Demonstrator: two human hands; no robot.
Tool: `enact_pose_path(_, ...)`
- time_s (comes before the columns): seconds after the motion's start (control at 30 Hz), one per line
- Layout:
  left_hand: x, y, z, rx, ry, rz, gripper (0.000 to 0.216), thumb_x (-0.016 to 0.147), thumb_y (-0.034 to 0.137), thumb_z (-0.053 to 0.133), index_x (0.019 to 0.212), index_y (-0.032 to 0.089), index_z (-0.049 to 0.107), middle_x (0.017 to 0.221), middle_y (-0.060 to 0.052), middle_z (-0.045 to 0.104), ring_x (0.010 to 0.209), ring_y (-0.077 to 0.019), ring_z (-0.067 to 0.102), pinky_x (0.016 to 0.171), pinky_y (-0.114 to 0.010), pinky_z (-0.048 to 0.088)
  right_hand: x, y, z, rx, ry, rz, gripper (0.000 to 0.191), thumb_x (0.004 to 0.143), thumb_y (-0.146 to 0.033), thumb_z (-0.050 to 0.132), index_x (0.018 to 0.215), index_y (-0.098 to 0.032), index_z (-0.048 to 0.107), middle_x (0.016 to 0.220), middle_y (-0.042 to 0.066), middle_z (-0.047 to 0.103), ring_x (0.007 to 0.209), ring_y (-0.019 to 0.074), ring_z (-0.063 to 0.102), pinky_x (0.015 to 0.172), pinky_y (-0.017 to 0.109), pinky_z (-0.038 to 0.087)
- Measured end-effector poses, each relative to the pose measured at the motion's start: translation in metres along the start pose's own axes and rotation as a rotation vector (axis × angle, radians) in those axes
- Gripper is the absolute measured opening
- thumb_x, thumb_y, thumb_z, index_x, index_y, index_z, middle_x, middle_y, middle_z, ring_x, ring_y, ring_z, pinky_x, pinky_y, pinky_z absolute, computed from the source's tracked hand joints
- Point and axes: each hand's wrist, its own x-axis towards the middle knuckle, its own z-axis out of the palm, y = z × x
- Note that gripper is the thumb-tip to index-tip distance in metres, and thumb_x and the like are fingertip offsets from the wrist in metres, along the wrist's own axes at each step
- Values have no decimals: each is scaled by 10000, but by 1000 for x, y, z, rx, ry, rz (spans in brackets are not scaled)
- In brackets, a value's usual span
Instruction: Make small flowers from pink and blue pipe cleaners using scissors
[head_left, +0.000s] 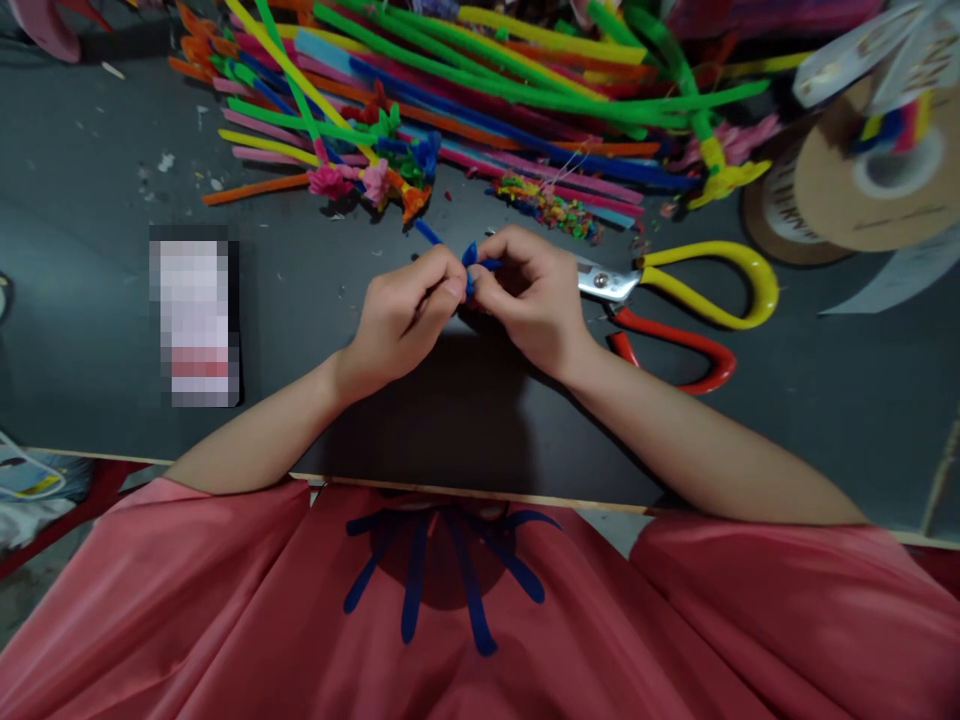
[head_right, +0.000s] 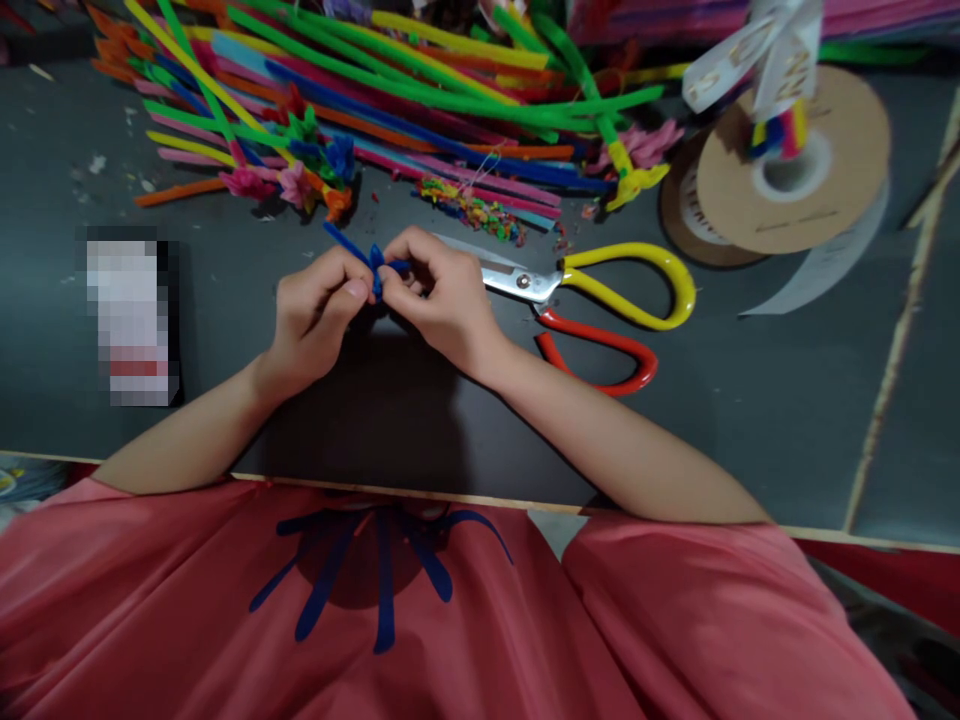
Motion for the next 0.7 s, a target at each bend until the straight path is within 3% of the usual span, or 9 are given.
enact_pose_path(0.1,1,-1,-2,32,108,-36,224,896,309,461,703,201,496,543,52,385,494,-29,360,513,-198,331,-1,0,1,15,-8,12,46,759,-209,553,737,-180,524,615,-48,501,513,43,449,499,211,365)
enact_pose_path(0.2,4,-4,-2,85,189,-44,172,864,354,524,763,217,549,562,55,437,508,-27,414,528,-196,363,-2,0,1,-2,-38,36,49,753,-216,552,733,-176,532,604,-47,496,510,45,439,502,218,360)
enact_pose_path(0.4,9,-8,0,201,232,135,55,814,199,585,760,198,596,534,73,472,476,9,393,490,-148,345,-2,-2,1,-24,-61,57,43,728,-207,557,735,-165,548,610,-44,505,528,37,428,530,218,369)
enact_pose_path(0.7,5,-9,2,84,266,9,159,860,332,539,794,219,630,713,52,635,545,0,529,535,-158,430,0,-4,0,62,-121,64,81,754,-226,546,803,-165,569,636,-40,521,546,40,450,514,193,388)
